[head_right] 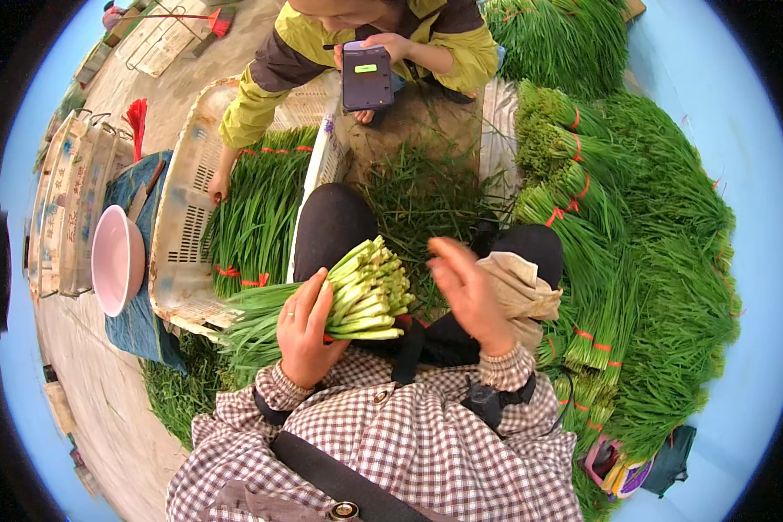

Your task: Bundling and cleaning green chives using rubber bands and a wiping cloth in a processing facility.

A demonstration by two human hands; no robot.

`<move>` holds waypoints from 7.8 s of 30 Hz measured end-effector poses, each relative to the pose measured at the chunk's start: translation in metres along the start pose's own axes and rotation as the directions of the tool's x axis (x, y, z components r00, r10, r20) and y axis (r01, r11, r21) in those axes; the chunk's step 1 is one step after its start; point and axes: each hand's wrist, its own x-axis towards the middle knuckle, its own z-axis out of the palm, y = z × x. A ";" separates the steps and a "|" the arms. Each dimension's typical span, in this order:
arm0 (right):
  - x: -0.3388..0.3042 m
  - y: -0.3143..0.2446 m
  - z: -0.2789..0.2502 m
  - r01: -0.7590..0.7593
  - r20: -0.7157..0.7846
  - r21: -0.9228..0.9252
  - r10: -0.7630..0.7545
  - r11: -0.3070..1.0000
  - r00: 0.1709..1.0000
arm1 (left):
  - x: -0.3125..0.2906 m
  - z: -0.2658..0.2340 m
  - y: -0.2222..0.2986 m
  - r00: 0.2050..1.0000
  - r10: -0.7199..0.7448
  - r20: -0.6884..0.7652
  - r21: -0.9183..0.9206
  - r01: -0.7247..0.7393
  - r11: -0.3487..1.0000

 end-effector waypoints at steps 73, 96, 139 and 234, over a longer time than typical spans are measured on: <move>0.023 0.012 0.001 0.351 -0.143 -0.606 -0.532 0.714 0.835 | 0.069 0.044 -0.014 0.938 -0.109 0.328 -0.018 0.122 0.992; 0.054 -0.023 0.028 0.270 0.272 -0.525 -0.142 0.807 0.952 | 0.047 0.045 -0.009 0.971 -0.097 0.218 -0.036 0.107 0.994; 0.087 -0.044 -0.202 0.012 0.000 -1.000 -0.547 0.019 0.837 | 0.044 0.036 -0.019 0.962 -0.092 0.258 -0.005 0.097 0.995; 0.015 -0.146 -0.050 0.091 -0.129 -0.978 -0.888 0.188 0.441 | 0.151 0.129 0.030 0.950 -0.002 -0.313 -0.251 -0.080 0.965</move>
